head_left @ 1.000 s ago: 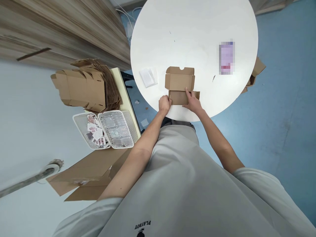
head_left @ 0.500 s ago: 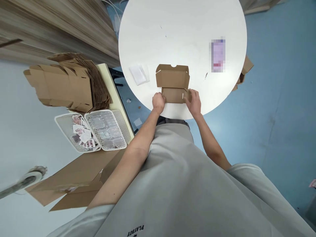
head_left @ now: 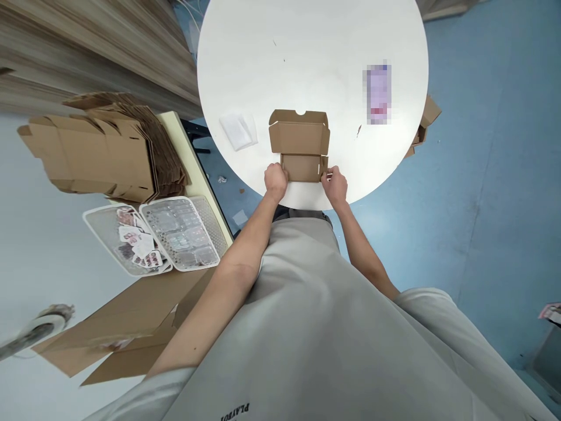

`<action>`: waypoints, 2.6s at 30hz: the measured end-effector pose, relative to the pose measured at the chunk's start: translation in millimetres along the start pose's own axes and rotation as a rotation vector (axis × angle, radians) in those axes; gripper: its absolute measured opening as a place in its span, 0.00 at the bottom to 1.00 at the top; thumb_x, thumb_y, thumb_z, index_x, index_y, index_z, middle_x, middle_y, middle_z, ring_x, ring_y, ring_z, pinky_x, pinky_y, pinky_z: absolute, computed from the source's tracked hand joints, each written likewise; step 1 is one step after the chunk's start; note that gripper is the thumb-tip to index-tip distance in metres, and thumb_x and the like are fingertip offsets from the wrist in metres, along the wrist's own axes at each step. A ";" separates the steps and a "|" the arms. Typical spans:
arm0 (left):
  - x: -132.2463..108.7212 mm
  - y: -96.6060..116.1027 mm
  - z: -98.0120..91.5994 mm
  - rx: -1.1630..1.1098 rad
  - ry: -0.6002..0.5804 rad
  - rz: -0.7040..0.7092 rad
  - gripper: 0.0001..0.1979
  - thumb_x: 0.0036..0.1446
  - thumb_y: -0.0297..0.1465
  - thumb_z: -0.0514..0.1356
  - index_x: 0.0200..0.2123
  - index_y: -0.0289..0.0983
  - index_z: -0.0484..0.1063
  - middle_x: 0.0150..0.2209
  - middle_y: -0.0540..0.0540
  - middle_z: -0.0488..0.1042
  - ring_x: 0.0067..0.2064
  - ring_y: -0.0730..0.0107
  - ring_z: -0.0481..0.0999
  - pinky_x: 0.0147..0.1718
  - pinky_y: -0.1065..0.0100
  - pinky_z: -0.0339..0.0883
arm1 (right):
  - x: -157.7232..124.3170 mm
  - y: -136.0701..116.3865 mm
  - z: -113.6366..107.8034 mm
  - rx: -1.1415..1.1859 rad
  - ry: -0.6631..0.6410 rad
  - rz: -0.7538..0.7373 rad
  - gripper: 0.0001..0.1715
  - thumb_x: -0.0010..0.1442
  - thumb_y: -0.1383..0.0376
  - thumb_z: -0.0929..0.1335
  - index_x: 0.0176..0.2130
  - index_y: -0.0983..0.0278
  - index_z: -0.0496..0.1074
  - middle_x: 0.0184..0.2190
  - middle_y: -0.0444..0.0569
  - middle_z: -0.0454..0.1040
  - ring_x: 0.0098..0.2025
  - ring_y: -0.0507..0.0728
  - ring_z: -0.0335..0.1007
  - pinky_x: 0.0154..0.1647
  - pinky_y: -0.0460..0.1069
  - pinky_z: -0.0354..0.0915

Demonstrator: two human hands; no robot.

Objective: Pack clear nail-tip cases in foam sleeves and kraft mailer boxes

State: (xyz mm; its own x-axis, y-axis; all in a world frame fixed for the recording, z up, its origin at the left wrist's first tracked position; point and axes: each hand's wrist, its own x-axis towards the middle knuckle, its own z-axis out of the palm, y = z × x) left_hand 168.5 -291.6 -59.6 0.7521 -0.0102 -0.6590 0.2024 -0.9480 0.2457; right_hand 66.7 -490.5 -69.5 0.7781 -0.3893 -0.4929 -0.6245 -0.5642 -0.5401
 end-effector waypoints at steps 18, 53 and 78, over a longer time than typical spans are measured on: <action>2.2 -7.9 8.7 -0.146 -0.006 0.026 0.12 0.67 0.23 0.55 0.46 0.34 0.79 0.54 0.27 0.78 0.57 0.36 0.76 0.61 0.46 0.66 | 12.6 -31.8 8.1 -0.247 -0.057 0.120 0.11 0.76 0.68 0.66 0.40 0.63 0.76 0.42 0.59 0.83 0.44 0.65 0.78 0.47 0.55 0.68; 116.6 -87.2 -94.4 -0.457 0.277 -0.348 0.37 0.58 0.43 0.76 0.63 0.31 0.71 0.70 0.20 0.73 0.74 0.32 0.72 0.71 0.39 0.67 | -134.6 -40.7 -45.1 -0.107 0.267 0.480 0.18 0.75 0.56 0.66 0.37 0.60 0.78 0.42 0.58 0.86 0.45 0.67 0.81 0.47 0.56 0.68; -46.5 -89.1 -65.2 -0.978 -0.329 0.151 0.34 0.49 0.42 0.78 0.56 0.35 0.74 0.53 0.36 0.87 0.54 0.49 0.88 0.54 0.53 0.83 | -62.7 -98.3 18.2 0.772 -0.324 -0.025 0.38 0.52 0.36 0.82 0.47 0.62 0.84 0.47 0.53 0.88 0.50 0.63 0.84 0.53 0.57 0.80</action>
State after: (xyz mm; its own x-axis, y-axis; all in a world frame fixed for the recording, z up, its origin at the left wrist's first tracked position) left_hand 156.4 -185.9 -4.5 0.6336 -0.3321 -0.6988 0.6507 -0.2598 0.7135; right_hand 78.1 -397.4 2.1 0.8079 -0.0886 -0.5827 -0.5702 0.1328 -0.8107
